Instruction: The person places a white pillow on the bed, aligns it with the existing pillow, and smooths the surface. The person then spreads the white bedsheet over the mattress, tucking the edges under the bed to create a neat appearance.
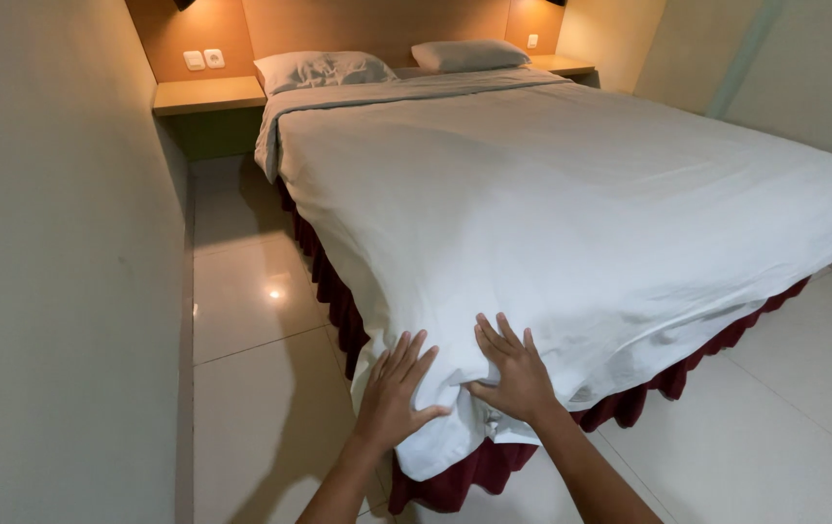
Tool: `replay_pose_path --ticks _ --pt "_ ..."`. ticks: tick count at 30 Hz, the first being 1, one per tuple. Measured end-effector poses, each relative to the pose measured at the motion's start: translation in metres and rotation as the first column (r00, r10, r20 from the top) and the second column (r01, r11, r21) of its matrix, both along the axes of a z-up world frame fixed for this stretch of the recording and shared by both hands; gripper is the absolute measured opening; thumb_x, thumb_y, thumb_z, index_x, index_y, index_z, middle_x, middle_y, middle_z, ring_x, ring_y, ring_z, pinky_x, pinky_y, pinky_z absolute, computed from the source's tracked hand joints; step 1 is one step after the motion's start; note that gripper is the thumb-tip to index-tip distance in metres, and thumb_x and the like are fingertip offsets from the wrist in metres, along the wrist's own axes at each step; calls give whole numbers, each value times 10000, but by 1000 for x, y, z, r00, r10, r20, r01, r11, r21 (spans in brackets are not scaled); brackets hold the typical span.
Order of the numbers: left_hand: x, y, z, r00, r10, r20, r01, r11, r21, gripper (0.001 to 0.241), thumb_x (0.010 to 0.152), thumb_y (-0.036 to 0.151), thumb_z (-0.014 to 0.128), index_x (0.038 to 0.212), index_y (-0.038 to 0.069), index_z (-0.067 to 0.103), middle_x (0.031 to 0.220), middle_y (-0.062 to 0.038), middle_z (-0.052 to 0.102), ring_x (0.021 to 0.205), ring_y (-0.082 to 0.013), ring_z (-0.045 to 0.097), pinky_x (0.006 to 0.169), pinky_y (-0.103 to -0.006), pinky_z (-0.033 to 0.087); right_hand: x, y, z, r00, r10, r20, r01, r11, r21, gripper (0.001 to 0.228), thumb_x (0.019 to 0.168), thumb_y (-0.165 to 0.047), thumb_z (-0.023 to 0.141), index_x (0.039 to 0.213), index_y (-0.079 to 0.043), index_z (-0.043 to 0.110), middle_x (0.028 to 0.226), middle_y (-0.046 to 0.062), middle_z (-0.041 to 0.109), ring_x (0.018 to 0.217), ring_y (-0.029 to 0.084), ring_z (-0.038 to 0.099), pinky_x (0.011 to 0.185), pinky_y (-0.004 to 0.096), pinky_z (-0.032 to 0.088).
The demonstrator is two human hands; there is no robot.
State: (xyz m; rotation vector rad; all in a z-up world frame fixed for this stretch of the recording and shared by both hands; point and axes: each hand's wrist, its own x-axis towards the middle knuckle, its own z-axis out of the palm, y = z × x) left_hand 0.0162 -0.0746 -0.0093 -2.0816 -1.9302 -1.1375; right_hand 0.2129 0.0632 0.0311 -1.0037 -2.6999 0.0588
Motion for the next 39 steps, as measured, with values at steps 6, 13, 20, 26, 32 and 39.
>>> replay_pose_path --ticks 6,13,20,26,32,39 --pt "-13 -13 19 996 -37 -84 16 973 -231 1301 497 487 983 1608 283 337 1731 -57 150 1551 -299 116 1230 -541 182 -1 2 2 996 -3 86 4 1000 -18 1267 663 -793 768 1611 -133 247 1699 -6 153 1575 274 65 1228 622 145" --pt "-29 3 16 973 -28 -230 -5 989 -145 1237 539 400 990 1574 266 326 1684 -62 182 1548 -304 170 1227 -541 207 -8 -6 6 990 -42 132 48 998 -39 1313 645 -856 740 1612 -175 169 1713 1 94 1584 288 23 1220 656 128" --pt "-40 32 16 970 21 -242 -34 998 -51 1065 603 214 956 1530 286 437 1660 6 304 1535 -289 248 1174 -544 298 -23 -19 13 989 -93 118 96 995 -24 1260 639 -830 762 1613 -274 186 1707 69 98 1570 370 40 1200 679 160" --pt "-46 40 9 968 -27 -249 23 1000 -17 814 678 99 877 1430 232 596 1561 35 494 1509 -275 337 1129 -512 369 -32 -20 3 992 -114 55 113 993 31 1062 711 -760 759 1579 -374 284 1670 161 178 1530 487 119 1132 742 236" --pt "-38 39 5 993 -15 -120 20 999 38 618 760 -13 782 1341 176 689 1479 30 605 1491 -267 390 1129 -498 377 -34 -12 -3 995 -96 18 95 994 59 839 820 -544 765 1544 -381 374 1645 177 248 1511 509 172 1080 776 293" --pt "-27 38 1 999 27 -27 -22 987 160 387 775 -14 776 1150 76 762 1314 -82 708 1338 -291 591 1035 -478 449 -32 -18 -9 995 -47 -86 55 994 100 584 911 -282 720 1466 -288 538 1637 45 347 1497 532 191 1047 810 287"
